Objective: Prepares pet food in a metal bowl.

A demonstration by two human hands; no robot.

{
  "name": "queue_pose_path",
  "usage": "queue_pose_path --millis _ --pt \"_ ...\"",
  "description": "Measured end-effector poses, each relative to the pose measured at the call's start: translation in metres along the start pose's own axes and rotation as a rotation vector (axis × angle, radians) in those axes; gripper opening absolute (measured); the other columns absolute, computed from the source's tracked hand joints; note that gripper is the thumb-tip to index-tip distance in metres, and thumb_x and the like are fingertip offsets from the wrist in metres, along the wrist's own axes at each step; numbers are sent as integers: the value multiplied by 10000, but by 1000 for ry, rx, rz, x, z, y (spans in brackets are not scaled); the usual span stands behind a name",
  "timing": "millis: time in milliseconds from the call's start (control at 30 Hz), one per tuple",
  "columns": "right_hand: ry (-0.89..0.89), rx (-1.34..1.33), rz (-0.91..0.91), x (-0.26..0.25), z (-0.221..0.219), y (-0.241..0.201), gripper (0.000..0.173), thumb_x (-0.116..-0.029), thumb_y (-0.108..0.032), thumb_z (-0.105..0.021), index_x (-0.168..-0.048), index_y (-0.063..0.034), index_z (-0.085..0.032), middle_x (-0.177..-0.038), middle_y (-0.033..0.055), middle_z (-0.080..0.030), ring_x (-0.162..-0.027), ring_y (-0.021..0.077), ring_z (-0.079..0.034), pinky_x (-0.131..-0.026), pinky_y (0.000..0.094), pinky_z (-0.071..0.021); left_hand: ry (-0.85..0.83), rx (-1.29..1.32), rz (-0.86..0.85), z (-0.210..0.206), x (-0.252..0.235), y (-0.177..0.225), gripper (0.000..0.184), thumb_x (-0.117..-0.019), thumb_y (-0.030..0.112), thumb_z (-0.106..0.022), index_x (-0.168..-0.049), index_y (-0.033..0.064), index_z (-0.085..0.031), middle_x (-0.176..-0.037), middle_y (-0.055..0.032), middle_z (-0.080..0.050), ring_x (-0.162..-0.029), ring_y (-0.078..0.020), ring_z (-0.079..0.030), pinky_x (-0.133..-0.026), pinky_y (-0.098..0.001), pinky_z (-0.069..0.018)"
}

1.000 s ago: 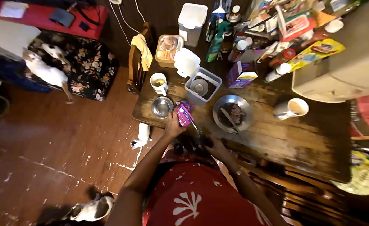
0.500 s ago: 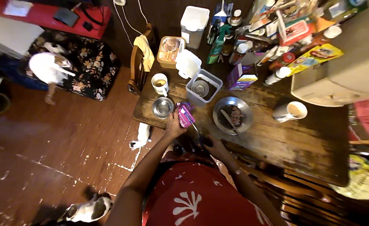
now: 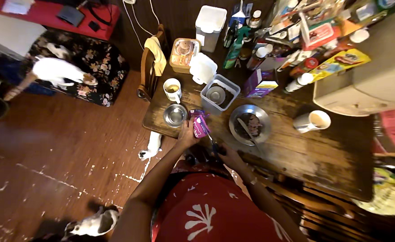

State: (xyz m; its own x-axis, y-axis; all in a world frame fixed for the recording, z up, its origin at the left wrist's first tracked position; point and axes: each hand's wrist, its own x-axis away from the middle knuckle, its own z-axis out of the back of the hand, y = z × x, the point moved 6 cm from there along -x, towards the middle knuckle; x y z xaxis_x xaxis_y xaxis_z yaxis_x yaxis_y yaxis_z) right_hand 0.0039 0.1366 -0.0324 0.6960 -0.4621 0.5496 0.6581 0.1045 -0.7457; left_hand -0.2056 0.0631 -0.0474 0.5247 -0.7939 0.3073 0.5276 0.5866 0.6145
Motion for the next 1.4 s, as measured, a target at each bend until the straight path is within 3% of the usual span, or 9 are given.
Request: queue_pose_path --millis 367,500,733,900,1033,1167,1267,1400 --pt "9 -19 10 -21 -4 -10 545 -946 -425 -719 -1294 -19 -611 -1080 137 -703 -948 202 -684 -884 412 -565 -47 -9 16 2 -5 -6 1129 -706 228 -933 -1604 87 -264 -1488 -297 -411 -1332 -454 -491 -1036 -556 -496" --pt "31 -28 -21 -32 -5 -8 580 -933 -448 -729 -1302 -19 -602 -1112 150 -699 -987 235 -685 -905 451 -565 -80 -2 -25 -11 -7 -4 1113 -722 299 -916 -1598 59 -272 -1497 -315 -401 -1354 -454 -470 -1080 -548 -463" --pt "30 -5 -13 -45 -5 -13 422 -985 -220 -695 -1314 26 -598 -1133 197 -697 -991 269 -690 -898 469 -564 -63 87 -38 -10 -14 -14 1084 -721 283 -904 -1588 43 -300 -1505 -319 -407 -1377 -442 -460 -1122 -516 -436" --pt "94 4 8 -51 -2 -17 405 -987 -199 -688 -1306 37 -601 -1112 203 -697 -977 273 -688 -890 469 -566 77 232 -12 3 -5 -24 1108 -693 264 -916 -1575 0 -301 -1498 -315 -424 -1363 -424 -482 -1125 -486 -441" --pt "137 294 -97 -69 -3 -15 510 -1025 -333 -627 -1376 31 -565 -1193 288 -667 -1089 446 -660 -962 640 -504 265 345 -14 19 9 -36 1045 -683 339 -916 -1492 -78 -402 -1412 -309 -515 -1326 -396 -521 -1131 -461 -435" --pt "121 364 -147 -98 -21 -14 581 -1041 -380 -570 -1497 -36 -464 -1297 245 -648 -1148 419 -658 -974 625 -514 311 363 -1 28 23 -30 915 -702 317 -920 -1402 -86 -489 -1326 -285 -589 -1235 -370 -596 -1074 -494 -486" --pt "107 350 -185 -103 -25 -13 529 -1048 -321 -562 -1447 21 -503 -1352 269 -609 -1247 425 -604 -1054 604 -473 399 427 -120 20 25 -13 936 -675 278 -940 -1382 -94 -452 -1267 -281 -595 -1153 -346 -625 -998 -495 -532" --pt "105 366 -72 -100 -25 3 419 -1060 -202 -520 -1389 54 -556 -1375 289 -583 -1281 434 -575 -1077 580 -465 428 494 -202 3 20 21 1009 -620 313 -966 -1365 -96 -421 -1270 -285 -575 -1161 -324 -612 -989 -465 -531"
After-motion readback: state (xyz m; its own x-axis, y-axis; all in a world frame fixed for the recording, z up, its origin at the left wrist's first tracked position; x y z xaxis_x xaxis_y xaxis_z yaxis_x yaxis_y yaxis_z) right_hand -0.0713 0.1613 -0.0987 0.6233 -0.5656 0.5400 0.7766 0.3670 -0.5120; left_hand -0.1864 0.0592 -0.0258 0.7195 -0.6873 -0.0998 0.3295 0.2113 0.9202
